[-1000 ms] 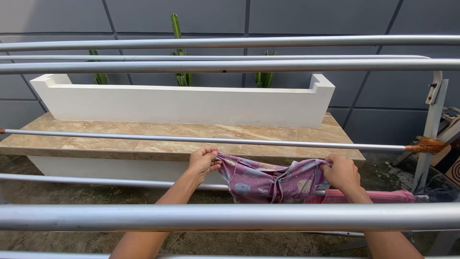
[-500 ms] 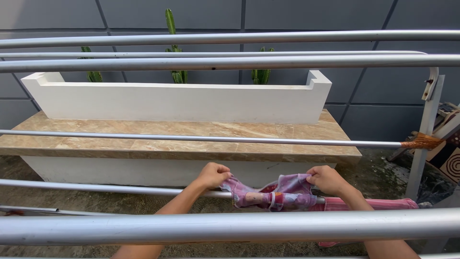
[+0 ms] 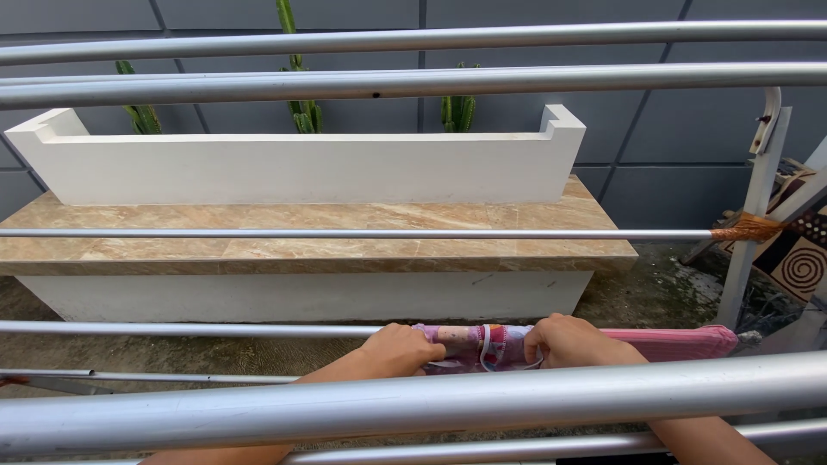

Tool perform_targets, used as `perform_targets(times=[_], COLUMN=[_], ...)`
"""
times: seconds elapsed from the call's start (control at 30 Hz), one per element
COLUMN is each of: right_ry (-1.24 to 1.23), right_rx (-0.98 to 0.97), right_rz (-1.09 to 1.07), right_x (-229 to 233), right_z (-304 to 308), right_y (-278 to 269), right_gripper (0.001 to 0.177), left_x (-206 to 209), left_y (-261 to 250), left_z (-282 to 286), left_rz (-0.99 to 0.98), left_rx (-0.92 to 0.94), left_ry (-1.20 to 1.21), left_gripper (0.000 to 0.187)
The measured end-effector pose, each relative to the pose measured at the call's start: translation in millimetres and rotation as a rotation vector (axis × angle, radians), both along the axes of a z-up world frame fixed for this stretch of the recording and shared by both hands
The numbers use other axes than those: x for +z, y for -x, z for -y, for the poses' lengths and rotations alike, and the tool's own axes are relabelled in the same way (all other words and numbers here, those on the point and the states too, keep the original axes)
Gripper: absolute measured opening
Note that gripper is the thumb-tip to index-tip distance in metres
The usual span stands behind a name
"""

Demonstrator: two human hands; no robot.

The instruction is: Hanging various laundry items from a basket onto an outdoor drying rack.

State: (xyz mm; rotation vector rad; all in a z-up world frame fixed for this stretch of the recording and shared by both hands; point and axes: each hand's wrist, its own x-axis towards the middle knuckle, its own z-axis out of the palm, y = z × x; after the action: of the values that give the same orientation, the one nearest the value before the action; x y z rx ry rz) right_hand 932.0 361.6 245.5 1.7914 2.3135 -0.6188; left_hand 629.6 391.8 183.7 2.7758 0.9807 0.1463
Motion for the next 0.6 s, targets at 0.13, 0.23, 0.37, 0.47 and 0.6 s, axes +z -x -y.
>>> perform_targets(times=[0.13, 0.23, 0.37, 0.47, 0.6], right_ry=[0.053, 0.155, 0.184, 0.064, 0.093], right_rx=[0.147, 0.138, 0.154, 0.207, 0.158], right_rz=[0.05, 0.159, 0.269, 0.268, 0.232], right_x=[-39.0, -29.4, -62.4, -63.9, -55.5], right_z=[-2.8, 7.0, -6.4, -7.2, 0.0], right_y=[-10.4, 3.2, -13.2, -10.0, -4.8], right_gripper=[0.021, 0.022, 0.025, 0.027, 0.041], left_x=[-37.6, -61.0, -67.8, -55.1, -65.3], left_y=[-5.2, -8.2, -2.7, -0.2, -8.7], left_z=[-12.7, -20.9, -18.6, -9.0, -13.4], left_rz=[-0.221, -0.312, -0.36, -0.226, -0.224], left_rx=[-0.115, -0.102, -0.12, -0.165, -0.128], left_ry=[-0.126, -0.139, -0.166, -0.2, -0.169], left_gripper=[0.014, 0.017, 0.019, 0.017, 0.018])
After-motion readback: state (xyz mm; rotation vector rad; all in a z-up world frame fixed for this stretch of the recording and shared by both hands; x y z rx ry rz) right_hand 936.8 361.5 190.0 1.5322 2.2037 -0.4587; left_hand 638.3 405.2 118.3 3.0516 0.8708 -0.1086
